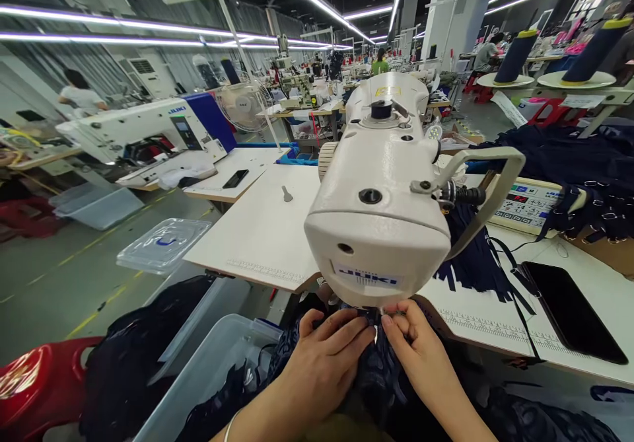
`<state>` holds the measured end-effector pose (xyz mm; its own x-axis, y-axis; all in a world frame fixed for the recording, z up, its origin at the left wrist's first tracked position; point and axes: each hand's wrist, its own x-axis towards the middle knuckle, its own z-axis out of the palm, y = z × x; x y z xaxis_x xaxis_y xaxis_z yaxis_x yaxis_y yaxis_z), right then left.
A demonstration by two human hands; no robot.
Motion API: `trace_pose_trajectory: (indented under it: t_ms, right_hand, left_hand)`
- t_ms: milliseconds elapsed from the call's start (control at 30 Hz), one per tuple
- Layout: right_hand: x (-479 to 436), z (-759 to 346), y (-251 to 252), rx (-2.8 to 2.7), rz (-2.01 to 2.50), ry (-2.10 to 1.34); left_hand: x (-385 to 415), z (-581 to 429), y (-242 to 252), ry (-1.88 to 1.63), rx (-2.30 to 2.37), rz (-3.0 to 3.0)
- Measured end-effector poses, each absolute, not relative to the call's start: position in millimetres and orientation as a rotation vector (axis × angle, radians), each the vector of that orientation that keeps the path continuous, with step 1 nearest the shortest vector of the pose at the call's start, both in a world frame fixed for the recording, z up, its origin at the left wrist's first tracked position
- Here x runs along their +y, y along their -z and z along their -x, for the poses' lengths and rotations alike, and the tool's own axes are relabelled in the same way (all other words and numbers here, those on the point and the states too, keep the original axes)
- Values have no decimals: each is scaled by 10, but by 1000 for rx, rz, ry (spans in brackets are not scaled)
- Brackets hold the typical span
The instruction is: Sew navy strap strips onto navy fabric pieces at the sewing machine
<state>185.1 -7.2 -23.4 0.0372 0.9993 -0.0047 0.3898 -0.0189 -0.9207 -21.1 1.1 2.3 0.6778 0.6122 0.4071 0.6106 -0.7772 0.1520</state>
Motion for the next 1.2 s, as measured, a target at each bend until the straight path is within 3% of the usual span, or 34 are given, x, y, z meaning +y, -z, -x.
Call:
trace_pose_trajectory:
  t_ms: [233,1200]
  right_hand:
    - [90,-1903,298,-1491,1638,-804]
    - [143,-1924,286,-1646,1737,-758]
  left_hand:
    - [48,99,-5,-713,1254,-2924]
    - [14,27,-5,-630,1367,-2928]
